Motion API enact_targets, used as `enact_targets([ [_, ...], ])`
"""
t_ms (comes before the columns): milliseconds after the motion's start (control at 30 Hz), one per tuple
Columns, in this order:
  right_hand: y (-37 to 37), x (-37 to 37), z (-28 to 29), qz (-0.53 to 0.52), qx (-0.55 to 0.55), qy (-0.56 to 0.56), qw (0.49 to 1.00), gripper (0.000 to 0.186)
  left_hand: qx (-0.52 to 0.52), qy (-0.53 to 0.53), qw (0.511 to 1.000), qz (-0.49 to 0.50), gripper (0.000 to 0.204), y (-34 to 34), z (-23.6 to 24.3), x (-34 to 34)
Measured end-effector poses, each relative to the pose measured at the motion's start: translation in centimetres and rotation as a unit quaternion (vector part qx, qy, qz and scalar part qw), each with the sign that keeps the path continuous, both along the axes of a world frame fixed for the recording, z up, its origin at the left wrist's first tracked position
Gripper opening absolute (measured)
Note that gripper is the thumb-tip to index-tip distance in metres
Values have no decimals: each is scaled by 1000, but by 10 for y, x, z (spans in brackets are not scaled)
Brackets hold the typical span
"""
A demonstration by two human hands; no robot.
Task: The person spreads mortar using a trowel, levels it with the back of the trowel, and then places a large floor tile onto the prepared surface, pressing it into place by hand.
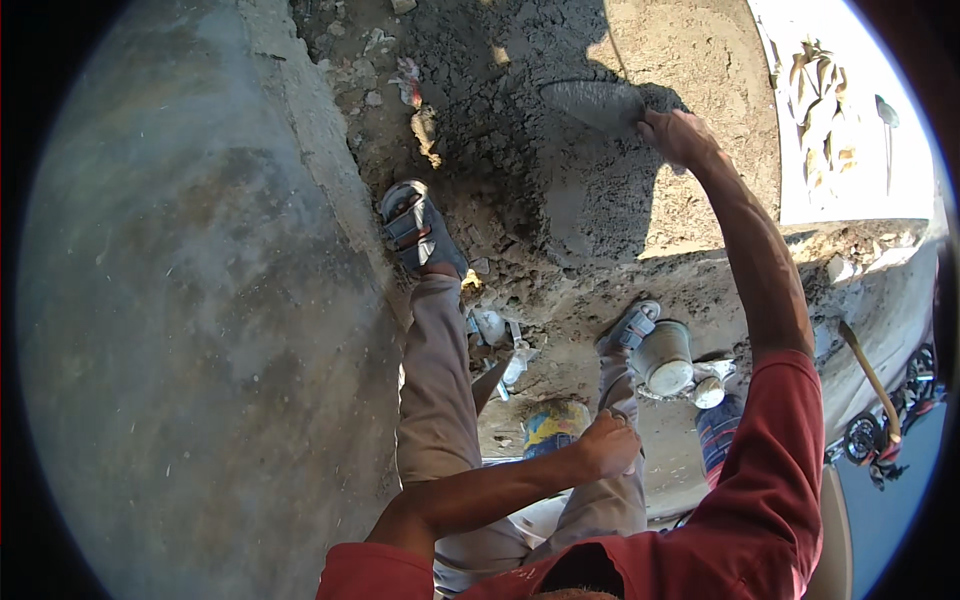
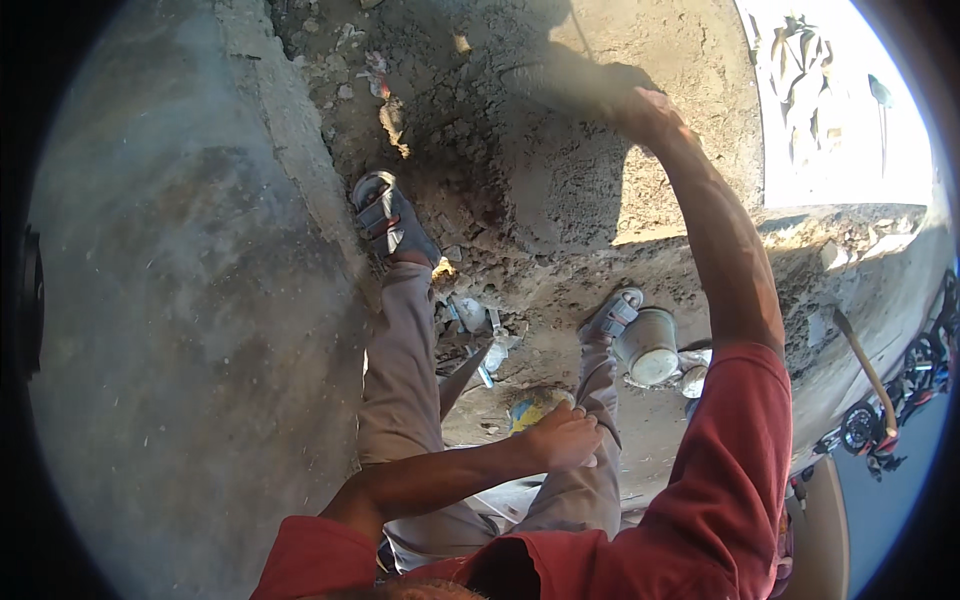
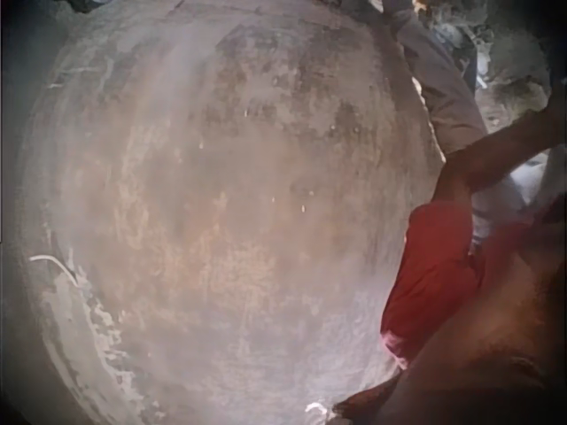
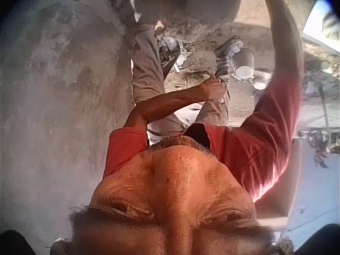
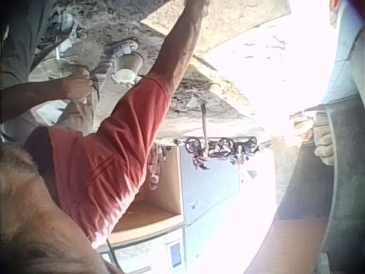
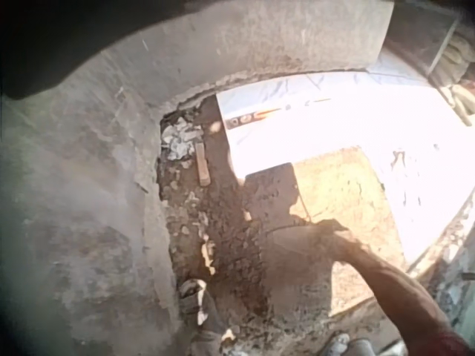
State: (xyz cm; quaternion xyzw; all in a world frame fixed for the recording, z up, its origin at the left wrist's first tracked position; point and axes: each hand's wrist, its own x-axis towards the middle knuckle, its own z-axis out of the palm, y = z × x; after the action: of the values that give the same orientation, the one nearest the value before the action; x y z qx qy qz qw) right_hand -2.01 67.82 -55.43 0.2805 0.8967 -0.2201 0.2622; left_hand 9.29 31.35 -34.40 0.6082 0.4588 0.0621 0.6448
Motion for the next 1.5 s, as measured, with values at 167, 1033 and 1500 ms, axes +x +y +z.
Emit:
enact_targets([
  [167, -5, -62, 1, -110, -114, -5, 987, 32, -26, -6, 1000, -7, 43, 5, 0, -17],
  [1033, -15, -73, 2, 91, -82, -7, 992, 40, -14, 30, 998, 52, 25, 9, 6, -50],
  [1500, -1, -53, -15, -172, -68, 70, 980, 42, 16, 36, 996, 85, 25, 14, 2, -30],
])
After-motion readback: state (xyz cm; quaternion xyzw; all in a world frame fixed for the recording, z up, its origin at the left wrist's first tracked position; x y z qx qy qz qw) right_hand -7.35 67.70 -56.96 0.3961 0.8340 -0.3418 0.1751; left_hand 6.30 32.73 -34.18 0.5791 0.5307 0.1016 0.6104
